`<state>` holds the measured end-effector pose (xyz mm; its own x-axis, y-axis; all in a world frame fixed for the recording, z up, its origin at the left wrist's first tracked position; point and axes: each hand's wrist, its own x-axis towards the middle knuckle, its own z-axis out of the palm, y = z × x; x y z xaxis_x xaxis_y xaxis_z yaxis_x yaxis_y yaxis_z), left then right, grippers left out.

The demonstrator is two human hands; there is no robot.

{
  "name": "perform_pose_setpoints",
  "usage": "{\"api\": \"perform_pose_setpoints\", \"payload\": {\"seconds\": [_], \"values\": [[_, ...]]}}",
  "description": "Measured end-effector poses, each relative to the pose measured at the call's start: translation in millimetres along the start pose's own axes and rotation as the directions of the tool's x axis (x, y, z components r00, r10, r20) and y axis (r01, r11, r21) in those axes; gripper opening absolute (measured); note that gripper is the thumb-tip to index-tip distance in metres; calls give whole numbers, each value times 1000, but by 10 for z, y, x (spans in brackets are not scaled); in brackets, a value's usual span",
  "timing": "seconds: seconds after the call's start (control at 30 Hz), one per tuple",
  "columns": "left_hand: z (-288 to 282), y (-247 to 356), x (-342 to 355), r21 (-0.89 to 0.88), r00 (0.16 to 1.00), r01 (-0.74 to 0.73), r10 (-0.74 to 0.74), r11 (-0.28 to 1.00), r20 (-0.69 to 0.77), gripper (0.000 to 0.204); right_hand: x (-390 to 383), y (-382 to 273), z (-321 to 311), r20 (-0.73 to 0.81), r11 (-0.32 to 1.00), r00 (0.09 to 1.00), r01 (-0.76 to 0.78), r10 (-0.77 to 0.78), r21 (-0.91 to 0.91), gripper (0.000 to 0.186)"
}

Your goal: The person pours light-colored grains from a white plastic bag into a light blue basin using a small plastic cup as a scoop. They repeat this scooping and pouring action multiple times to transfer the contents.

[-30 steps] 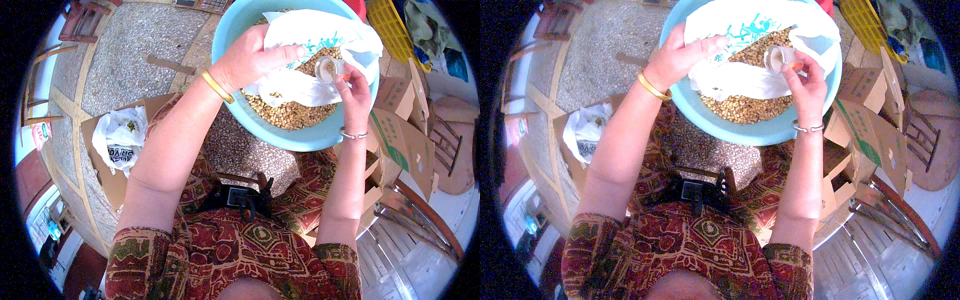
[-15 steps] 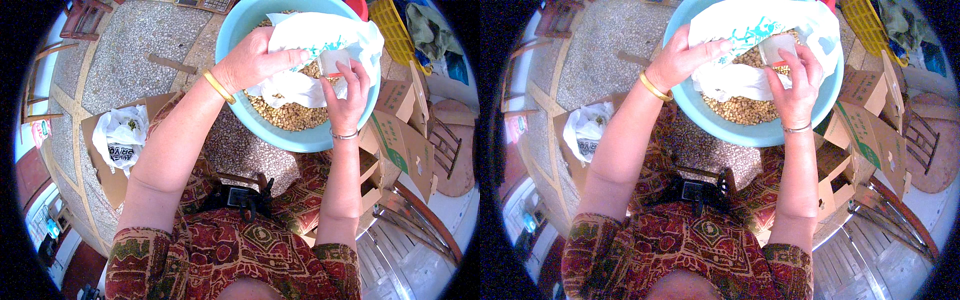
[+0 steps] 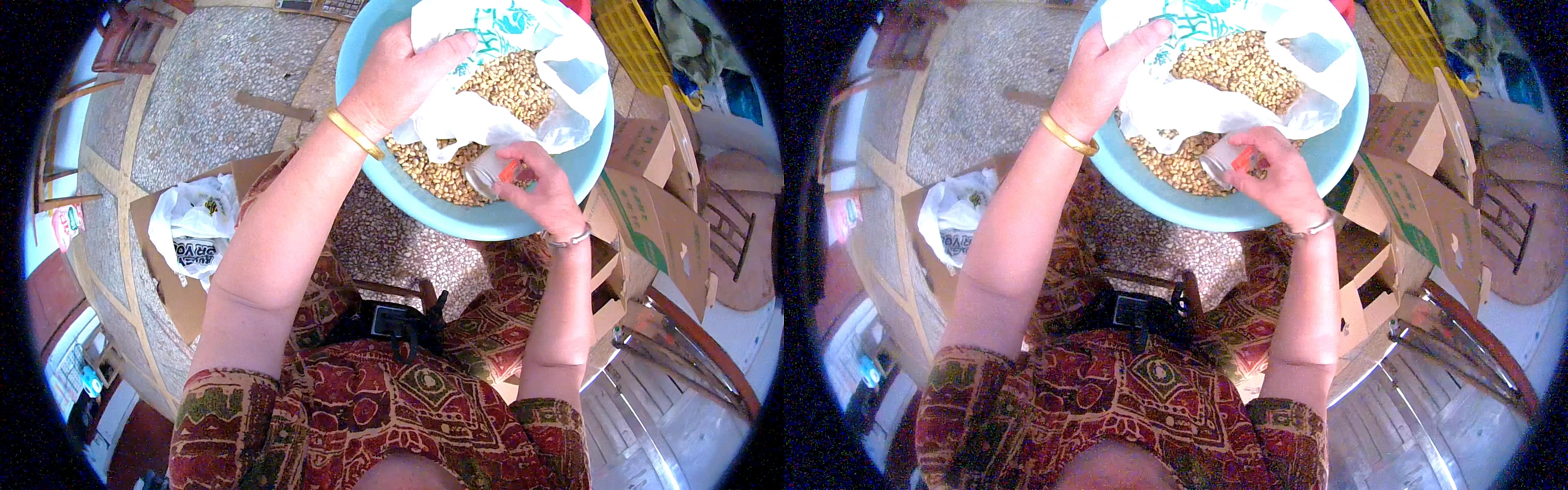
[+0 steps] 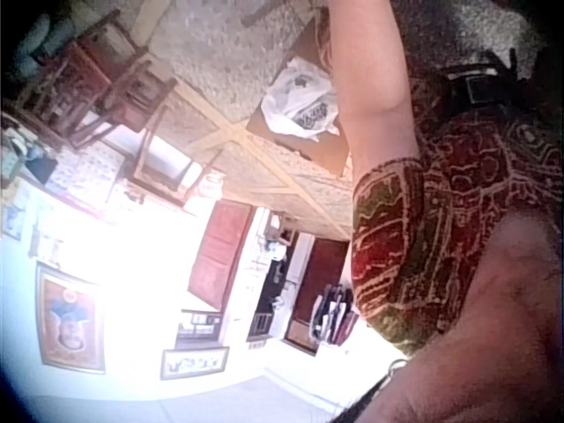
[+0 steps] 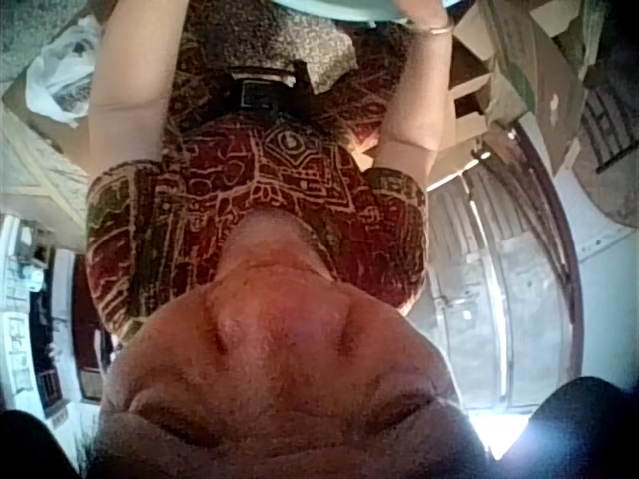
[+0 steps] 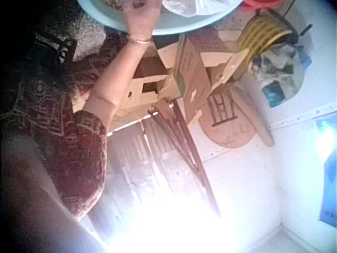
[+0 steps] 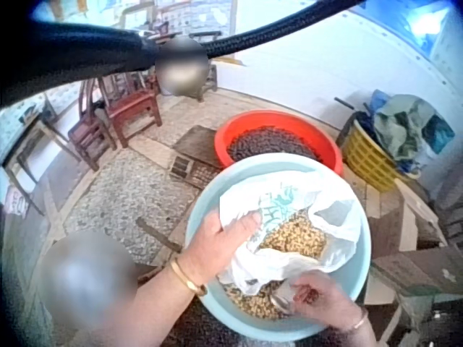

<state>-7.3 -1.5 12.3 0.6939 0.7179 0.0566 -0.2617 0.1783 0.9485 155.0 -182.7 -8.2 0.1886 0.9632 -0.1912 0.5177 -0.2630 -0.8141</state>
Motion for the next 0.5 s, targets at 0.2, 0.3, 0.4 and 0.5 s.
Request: {"api": "perform_pose_setpoints", "payload": {"seconds": [0.2,0.3,0.4,0.5], "values": [[38,-103,52,-6,1000,-31,31,1000,-5,22,83,135,171,-120,939,990,34,-80,-342,39],[43,-121,65,26,999,-38,38,999,-2,24,78,191,207,-123,920,984,70,-127,-386,42],[28,-131,64,30,999,-35,35,999,0,28,78,150,199,-70,918,995,44,-78,-394,45],[22,-141,67,25,999,-52,52,998,1,28,84,120,212,-49,911,997,37,-62,-411,47]]}}
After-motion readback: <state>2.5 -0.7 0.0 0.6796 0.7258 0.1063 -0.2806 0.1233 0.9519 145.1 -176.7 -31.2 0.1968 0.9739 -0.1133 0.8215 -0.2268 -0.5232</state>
